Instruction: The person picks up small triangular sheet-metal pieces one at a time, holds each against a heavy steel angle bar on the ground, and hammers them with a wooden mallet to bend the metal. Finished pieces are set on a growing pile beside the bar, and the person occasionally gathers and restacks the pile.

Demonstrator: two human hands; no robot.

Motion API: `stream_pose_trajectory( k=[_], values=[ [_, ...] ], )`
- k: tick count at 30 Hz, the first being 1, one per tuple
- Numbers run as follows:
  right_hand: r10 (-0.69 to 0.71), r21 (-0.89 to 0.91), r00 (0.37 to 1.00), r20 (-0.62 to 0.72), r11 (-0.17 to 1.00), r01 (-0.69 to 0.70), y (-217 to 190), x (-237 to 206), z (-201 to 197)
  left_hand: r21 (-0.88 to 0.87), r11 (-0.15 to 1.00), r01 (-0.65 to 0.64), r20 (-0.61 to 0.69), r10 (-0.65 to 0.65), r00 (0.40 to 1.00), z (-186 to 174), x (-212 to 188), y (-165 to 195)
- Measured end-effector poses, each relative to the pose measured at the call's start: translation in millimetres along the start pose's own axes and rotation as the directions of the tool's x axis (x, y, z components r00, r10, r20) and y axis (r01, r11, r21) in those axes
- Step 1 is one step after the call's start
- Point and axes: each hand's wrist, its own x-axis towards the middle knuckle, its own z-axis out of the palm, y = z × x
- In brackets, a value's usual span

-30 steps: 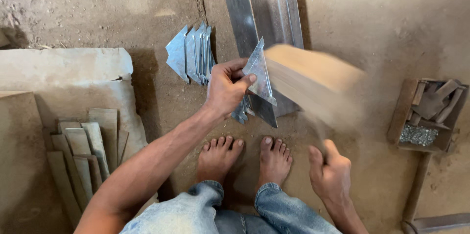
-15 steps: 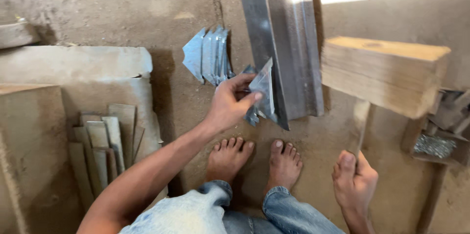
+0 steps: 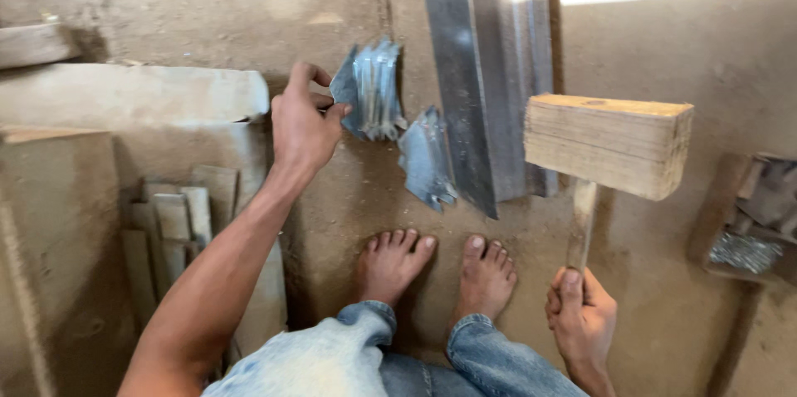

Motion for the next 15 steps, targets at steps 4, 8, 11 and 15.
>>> stream_pose_trajectory(
  k=[4, 8, 11, 15],
  values=[
    [-0.022, 0.027, 1.0, 0.02, 0.999, 0.022, 0, 5, -11, -0.516, 0.829, 0.217, 0.314, -0.053, 0.948, 51, -25, 38],
    [-0.029, -0.001, 0.999, 0.038, 1.0, 0.03, 6, 15, -9, -0.665, 0.715, 0.216, 0.397, 0.094, 0.913, 106, -37, 46],
    [-0.024, -0.028, 0.999, 0.04, 0.999, 0.026, 1, 18, -6, -0.666, 0.727, 0.169, 0.369, 0.123, 0.921, 122, -37, 44],
    [-0.141, -0.138, 0.988, 0.066, 0.979, 0.149, -26, 16, -15, -0.687, 0.697, 0.206, 0.355, 0.075, 0.932, 127, -35, 50]
  ],
)
